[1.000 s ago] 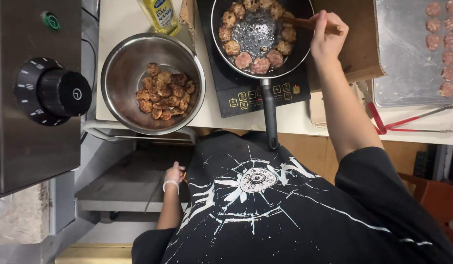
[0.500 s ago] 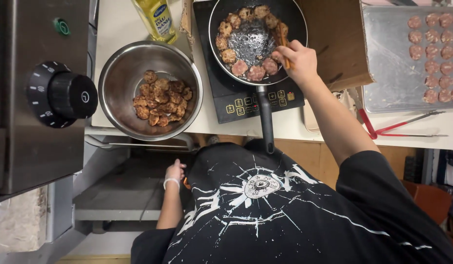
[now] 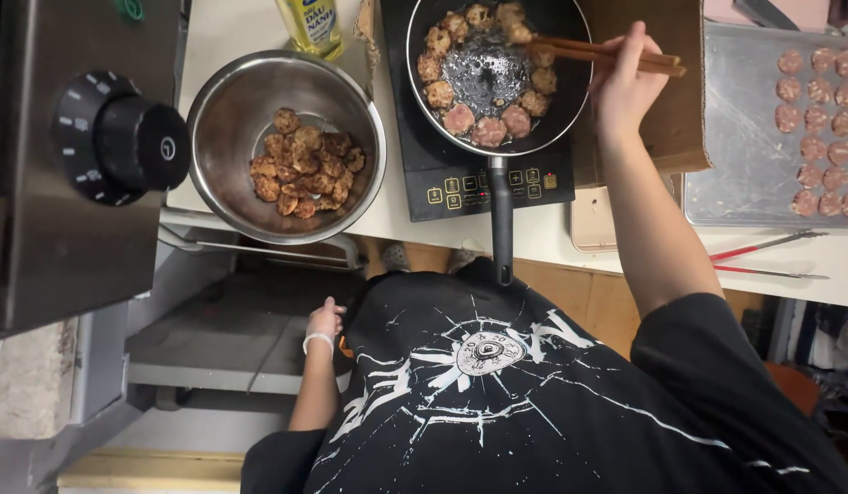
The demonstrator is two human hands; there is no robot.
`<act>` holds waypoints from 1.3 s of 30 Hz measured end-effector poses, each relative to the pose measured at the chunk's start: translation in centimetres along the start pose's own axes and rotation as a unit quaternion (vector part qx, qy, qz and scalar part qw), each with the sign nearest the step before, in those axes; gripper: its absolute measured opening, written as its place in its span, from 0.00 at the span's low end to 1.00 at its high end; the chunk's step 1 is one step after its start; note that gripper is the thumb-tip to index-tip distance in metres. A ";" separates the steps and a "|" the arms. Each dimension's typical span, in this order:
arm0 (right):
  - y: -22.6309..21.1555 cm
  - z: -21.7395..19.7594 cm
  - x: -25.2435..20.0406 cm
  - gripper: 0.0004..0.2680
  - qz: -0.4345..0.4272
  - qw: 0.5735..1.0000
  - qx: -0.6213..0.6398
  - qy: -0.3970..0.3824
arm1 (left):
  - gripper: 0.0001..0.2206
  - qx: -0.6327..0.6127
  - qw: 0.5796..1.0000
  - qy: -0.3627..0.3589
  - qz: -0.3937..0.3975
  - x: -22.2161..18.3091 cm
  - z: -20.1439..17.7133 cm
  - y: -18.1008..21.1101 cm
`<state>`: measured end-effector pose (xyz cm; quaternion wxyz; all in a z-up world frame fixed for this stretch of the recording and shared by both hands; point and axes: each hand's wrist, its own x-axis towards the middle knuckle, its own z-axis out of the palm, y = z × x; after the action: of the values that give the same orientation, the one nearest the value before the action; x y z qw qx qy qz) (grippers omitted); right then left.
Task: Frying meat patties in a pan and transferring them to a bowl and tray.
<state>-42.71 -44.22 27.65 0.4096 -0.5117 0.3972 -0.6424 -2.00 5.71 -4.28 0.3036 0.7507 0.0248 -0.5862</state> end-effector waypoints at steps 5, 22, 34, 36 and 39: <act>-1.3 0.1 -2.1 0.15 0.077 0.996 -0.034 0.037 | 0.24 0.005 1.000 0.010 -0.004 1.1 -0.9 -1.5; -2.9 1.2 -5.5 0.15 0.084 0.993 -0.046 0.075 | 0.24 0.001 1.000 0.022 0.012 1.7 -3.9 -2.8; -3.7 1.3 -4.4 0.04 -0.268 0.847 -0.422 -0.183 | 0.23 -0.007 1.000 0.001 0.021 1.9 -2.5 0.6; -5.0 0.9 -5.0 0.04 -0.163 0.921 -0.319 -0.152 | 0.24 -0.008 1.000 0.013 0.026 1.8 -2.2 0.8; -4.8 0.9 -3.8 0.05 -0.110 0.944 -0.282 -0.130 | 0.24 0.016 1.000 0.008 0.013 1.8 -2.2 0.2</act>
<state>-41.84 -39.13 30.97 0.2236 -0.7257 0.4467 -0.4730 0.56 6.05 -5.47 0.2989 0.7604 0.0076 -0.5765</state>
